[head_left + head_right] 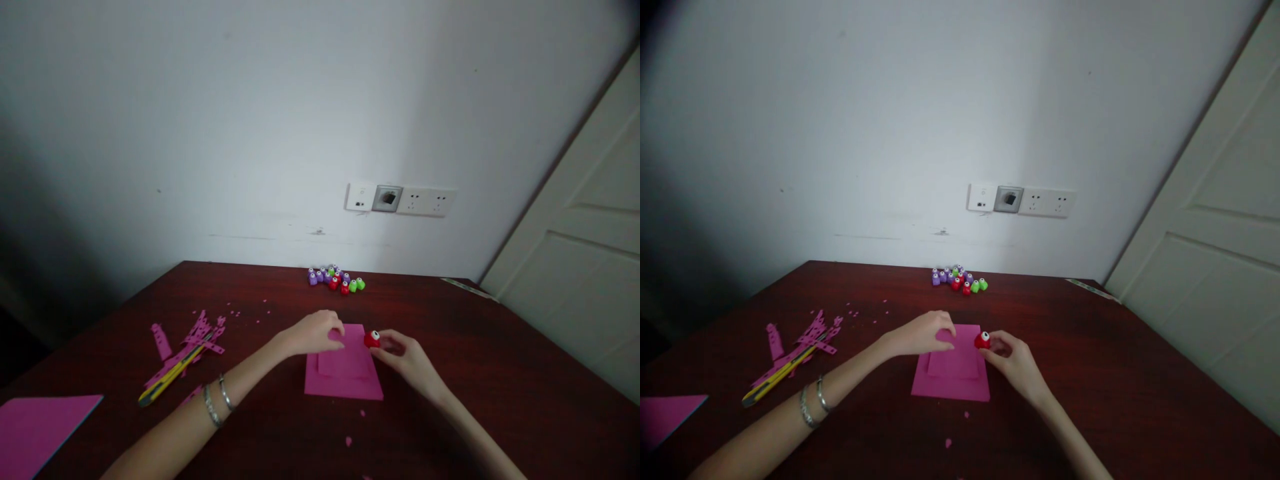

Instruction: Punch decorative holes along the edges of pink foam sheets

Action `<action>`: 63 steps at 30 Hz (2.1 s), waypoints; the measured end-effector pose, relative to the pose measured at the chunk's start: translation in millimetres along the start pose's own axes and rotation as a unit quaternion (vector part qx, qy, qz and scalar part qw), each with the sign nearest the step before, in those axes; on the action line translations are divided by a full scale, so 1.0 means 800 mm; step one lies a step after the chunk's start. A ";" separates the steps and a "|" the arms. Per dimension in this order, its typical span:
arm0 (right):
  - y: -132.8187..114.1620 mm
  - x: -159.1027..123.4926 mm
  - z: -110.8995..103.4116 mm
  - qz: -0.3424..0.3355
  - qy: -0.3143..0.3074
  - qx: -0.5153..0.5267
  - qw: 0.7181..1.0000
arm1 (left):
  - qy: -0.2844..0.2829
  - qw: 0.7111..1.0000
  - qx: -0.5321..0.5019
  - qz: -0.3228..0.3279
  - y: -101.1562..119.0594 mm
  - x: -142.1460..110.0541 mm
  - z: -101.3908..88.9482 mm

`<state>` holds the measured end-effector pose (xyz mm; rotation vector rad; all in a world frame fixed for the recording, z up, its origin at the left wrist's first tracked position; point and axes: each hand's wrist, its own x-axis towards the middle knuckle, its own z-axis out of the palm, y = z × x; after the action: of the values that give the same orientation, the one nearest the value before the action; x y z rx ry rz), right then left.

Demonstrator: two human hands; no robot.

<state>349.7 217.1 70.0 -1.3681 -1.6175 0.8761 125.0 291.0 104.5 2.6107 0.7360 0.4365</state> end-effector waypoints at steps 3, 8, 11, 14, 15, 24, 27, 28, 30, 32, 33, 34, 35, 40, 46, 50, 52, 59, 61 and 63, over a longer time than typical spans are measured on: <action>0.010 -0.008 -0.003 0.025 0.004 0.017 1.000 | -0.025 0.998 0.045 0.027 0.009 -0.002 0.020; 0.012 -0.006 -0.008 0.035 0.001 0.034 0.999 | -0.047 0.995 0.078 0.039 0.015 -0.008 0.033; 0.012 -0.004 -0.011 0.045 0.009 0.038 0.998 | -0.040 0.996 0.082 0.012 0.012 -0.009 0.031; 0.013 -0.004 -0.011 0.054 0.015 0.033 0.998 | -0.021 0.993 0.108 -0.049 0.003 -0.009 0.028; 0.013 -0.005 -0.010 0.054 0.014 0.029 0.998 | -0.021 0.991 0.114 -0.068 0.000 -0.008 0.027; 0.015 -0.008 -0.006 0.037 -0.001 -0.032 0.999 | -0.071 0.979 0.111 -0.154 -0.007 -0.007 0.026; 0.017 -0.007 -0.005 0.034 -0.004 -0.032 0.999 | -0.079 0.979 0.100 -0.159 -0.010 -0.006 0.029; 0.018 -0.007 -0.004 0.034 -0.004 -0.032 0.999 | -0.081 0.979 0.096 -0.160 -0.011 -0.006 0.029; 0.017 -0.008 -0.004 0.034 -0.005 -0.034 0.999 | -0.085 0.979 0.086 -0.164 -0.014 -0.005 0.030; 0.016 -0.008 -0.003 0.035 -0.005 -0.038 0.999 | -0.088 0.978 0.072 -0.172 -0.016 -0.004 0.031; 0.016 -0.009 -0.003 0.035 -0.004 -0.041 0.999 | -0.090 0.978 0.065 -0.178 -0.017 -0.004 0.031; 0.016 -0.009 -0.004 0.036 -0.003 -0.046 0.998 | -0.091 0.977 0.058 -0.185 -0.017 -0.004 0.031; 0.016 -0.009 -0.004 0.035 -0.001 -0.050 0.998 | -0.091 0.975 0.051 -0.194 -0.018 -0.004 0.031; 0.019 -0.008 -0.003 0.035 0.006 -0.056 0.998 | -0.088 0.971 0.012 -0.222 -0.020 -0.005 0.033; 0.018 -0.008 -0.002 0.036 0.006 -0.054 0.998 | -0.075 0.971 -0.007 -0.228 -0.019 -0.004 0.033; 0.017 -0.008 -0.001 0.043 0.016 -0.049 0.998 | -0.056 0.971 -0.050 -0.227 -0.016 -0.004 0.030; 0.019 -0.007 -0.001 0.044 0.024 -0.049 0.998 | -0.054 0.972 -0.082 -0.216 -0.018 -0.003 0.027; 0.028 -0.005 0.001 0.030 0.043 -0.041 0.998 | -0.063 0.956 -0.227 -0.175 -0.041 -0.001 0.022; 0.030 -0.005 0.003 0.032 0.045 -0.043 0.998 | -0.063 0.948 -0.247 -0.188 -0.044 -0.002 0.022; 0.031 -0.005 0.004 0.035 0.048 -0.049 0.997 | -0.072 0.942 -0.259 -0.202 -0.044 -0.003 0.022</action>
<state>357.4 217.0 45.8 -1.5203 -1.5648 0.7664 115.1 312.6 72.5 1.9172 0.9318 0.2636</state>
